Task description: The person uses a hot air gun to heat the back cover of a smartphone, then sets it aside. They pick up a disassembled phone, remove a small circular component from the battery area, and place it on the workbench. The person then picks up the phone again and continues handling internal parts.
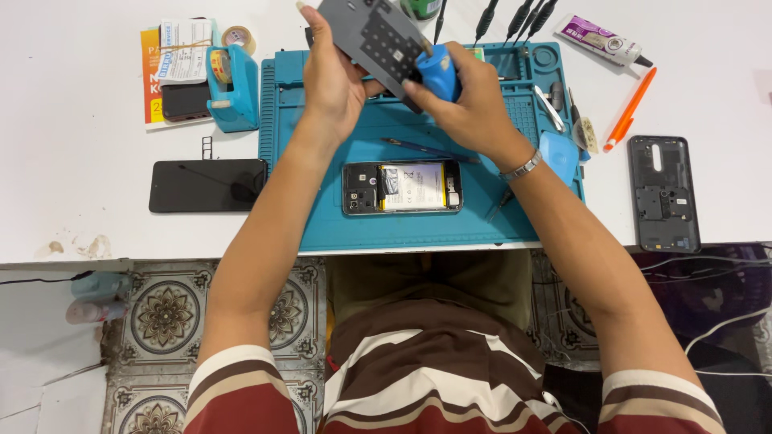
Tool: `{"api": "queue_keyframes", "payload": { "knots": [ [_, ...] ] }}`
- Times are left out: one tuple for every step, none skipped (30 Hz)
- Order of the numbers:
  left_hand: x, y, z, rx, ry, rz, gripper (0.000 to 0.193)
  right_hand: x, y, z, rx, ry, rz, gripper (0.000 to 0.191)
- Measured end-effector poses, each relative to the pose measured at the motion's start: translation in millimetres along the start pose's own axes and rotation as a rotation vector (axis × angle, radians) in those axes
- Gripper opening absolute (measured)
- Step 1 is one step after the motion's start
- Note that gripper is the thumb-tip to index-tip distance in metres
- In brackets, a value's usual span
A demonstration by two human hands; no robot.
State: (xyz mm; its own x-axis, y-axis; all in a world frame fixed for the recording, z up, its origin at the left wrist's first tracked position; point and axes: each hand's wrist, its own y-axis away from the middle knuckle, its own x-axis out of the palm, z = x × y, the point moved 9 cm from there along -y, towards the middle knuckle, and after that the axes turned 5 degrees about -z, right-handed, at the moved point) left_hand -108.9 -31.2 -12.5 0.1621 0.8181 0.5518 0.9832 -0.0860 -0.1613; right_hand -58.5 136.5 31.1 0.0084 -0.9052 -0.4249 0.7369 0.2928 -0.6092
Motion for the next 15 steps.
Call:
{"api": "queue_keyframes", "payload": {
  "knots": [
    [-6, -1, -1, -0.002, 0.028, -0.032, 0.08, -1, 1, -5, 0.055, -0.022, -0.011, 0.03],
    [-9, -2, -3, 0.017, 0.019, -0.046, 0.07, -1, 2, -10, 0.119, -0.058, -0.008, 0.029],
    [-11, -3, -5, 0.037, 0.011, -0.057, 0.061, -2, 4, -16, 0.181, -0.094, -0.007, 0.028],
    [-12, -3, -7, 0.055, 0.001, -0.07, 0.054, -2, 5, -21, 0.245, -0.13, -0.005, 0.028],
    [-9, -3, -7, 0.071, 0.001, -0.054, 0.051, -1, 5, -20, 0.229, -0.143, 0.008, 0.029],
    [-5, -1, -5, 0.084, 0.0, -0.036, 0.048, -1, 5, -19, 0.215, -0.155, 0.019, 0.032],
    [-1, 0, -1, 0.096, 0.001, -0.016, 0.045, -1, 5, -18, 0.203, -0.165, 0.028, 0.034],
    [5, 0, 5, 0.071, 0.031, 0.006, 0.043, 1, 6, -18, 0.216, -0.175, 0.054, 0.034],
    [12, 2, 12, 0.046, 0.062, 0.029, 0.041, 4, 6, -19, 0.229, -0.185, 0.08, 0.034],
    [18, 4, 17, 0.021, 0.094, 0.048, 0.04, 8, 7, -19, 0.243, -0.195, 0.108, 0.034],
    [19, 5, 22, -0.017, 0.117, 0.028, 0.038, 8, 7, -19, 0.242, -0.207, 0.108, 0.035],
    [18, 6, 25, -0.054, 0.139, 0.005, 0.037, 9, 7, -18, 0.242, -0.221, 0.108, 0.036],
    [17, 8, 27, -0.091, 0.161, -0.018, 0.037, 10, 7, -18, 0.242, -0.235, 0.109, 0.037],
    [19, 9, 24, -0.094, 0.162, 0.01, 0.038, 12, 7, -18, 0.257, -0.235, 0.121, 0.035],
    [20, 10, 20, -0.094, 0.161, 0.038, 0.041, 13, 6, -18, 0.269, -0.236, 0.134, 0.034]
  ]
}}
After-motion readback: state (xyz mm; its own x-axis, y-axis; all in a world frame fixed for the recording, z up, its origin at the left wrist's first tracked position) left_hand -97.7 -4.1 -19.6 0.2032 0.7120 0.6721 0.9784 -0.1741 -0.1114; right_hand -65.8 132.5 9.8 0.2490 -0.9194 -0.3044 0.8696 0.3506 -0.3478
